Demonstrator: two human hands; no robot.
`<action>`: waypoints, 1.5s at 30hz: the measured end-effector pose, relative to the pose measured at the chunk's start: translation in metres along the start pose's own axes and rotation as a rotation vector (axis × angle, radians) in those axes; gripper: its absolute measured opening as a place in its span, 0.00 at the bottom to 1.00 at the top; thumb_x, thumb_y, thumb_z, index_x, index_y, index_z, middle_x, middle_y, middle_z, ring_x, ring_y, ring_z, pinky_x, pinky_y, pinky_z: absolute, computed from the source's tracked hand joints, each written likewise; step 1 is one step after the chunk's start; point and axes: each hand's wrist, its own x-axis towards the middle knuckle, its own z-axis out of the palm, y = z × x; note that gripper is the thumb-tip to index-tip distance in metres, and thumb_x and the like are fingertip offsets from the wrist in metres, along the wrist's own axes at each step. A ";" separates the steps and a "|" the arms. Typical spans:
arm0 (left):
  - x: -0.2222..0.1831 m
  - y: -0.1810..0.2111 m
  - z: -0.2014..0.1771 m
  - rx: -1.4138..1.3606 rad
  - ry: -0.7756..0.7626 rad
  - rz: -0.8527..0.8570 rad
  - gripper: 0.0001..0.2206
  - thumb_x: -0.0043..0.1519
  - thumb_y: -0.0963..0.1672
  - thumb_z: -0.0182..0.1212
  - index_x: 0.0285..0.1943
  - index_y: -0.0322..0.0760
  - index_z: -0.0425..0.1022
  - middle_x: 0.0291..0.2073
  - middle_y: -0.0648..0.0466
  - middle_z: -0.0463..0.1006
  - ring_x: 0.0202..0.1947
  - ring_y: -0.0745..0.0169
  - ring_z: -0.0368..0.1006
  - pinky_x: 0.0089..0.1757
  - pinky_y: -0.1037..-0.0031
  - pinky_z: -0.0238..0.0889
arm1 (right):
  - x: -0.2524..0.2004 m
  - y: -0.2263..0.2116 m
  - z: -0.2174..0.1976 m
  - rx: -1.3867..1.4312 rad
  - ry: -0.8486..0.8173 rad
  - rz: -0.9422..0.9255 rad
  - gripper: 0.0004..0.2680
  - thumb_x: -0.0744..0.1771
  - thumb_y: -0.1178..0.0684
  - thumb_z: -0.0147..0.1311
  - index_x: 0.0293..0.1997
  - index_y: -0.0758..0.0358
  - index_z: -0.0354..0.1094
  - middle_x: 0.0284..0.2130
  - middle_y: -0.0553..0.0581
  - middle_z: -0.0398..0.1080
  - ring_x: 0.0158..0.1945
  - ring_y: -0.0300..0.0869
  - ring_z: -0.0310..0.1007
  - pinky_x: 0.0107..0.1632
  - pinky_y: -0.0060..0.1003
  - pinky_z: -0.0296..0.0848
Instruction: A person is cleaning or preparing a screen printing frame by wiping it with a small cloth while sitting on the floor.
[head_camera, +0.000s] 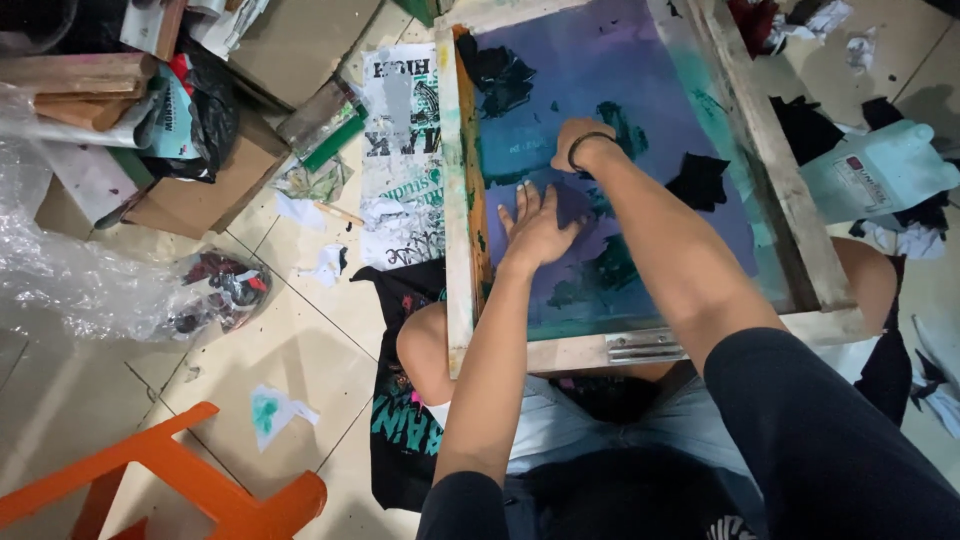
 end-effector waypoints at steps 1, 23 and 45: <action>-0.002 0.001 -0.002 -0.002 0.000 0.000 0.37 0.67 0.53 0.50 0.82 0.36 0.42 0.80 0.36 0.34 0.80 0.44 0.23 0.68 0.37 0.12 | 0.003 0.003 0.003 -0.002 0.000 0.000 0.10 0.69 0.58 0.48 0.30 0.66 0.76 0.25 0.63 0.77 0.33 0.47 0.78 0.34 0.41 0.77; 0.104 -0.009 0.048 0.171 0.506 -0.116 0.17 0.68 0.51 0.52 0.62 0.50 0.77 0.57 0.54 0.71 0.62 0.54 0.60 0.61 0.52 0.49 | -0.057 0.134 -0.051 0.310 -0.231 -0.468 0.11 0.69 0.51 0.46 0.51 0.60 0.75 0.48 0.68 0.78 0.53 0.64 0.76 0.55 0.59 0.75; 0.162 0.007 0.074 0.282 0.832 -0.318 0.11 0.58 0.40 0.51 0.29 0.41 0.81 0.33 0.50 0.82 0.42 0.49 0.76 0.45 0.58 0.55 | -0.092 0.136 -0.011 0.475 -0.088 -0.304 0.16 0.71 0.45 0.43 0.62 0.56 0.70 0.53 0.65 0.76 0.55 0.59 0.77 0.54 0.54 0.76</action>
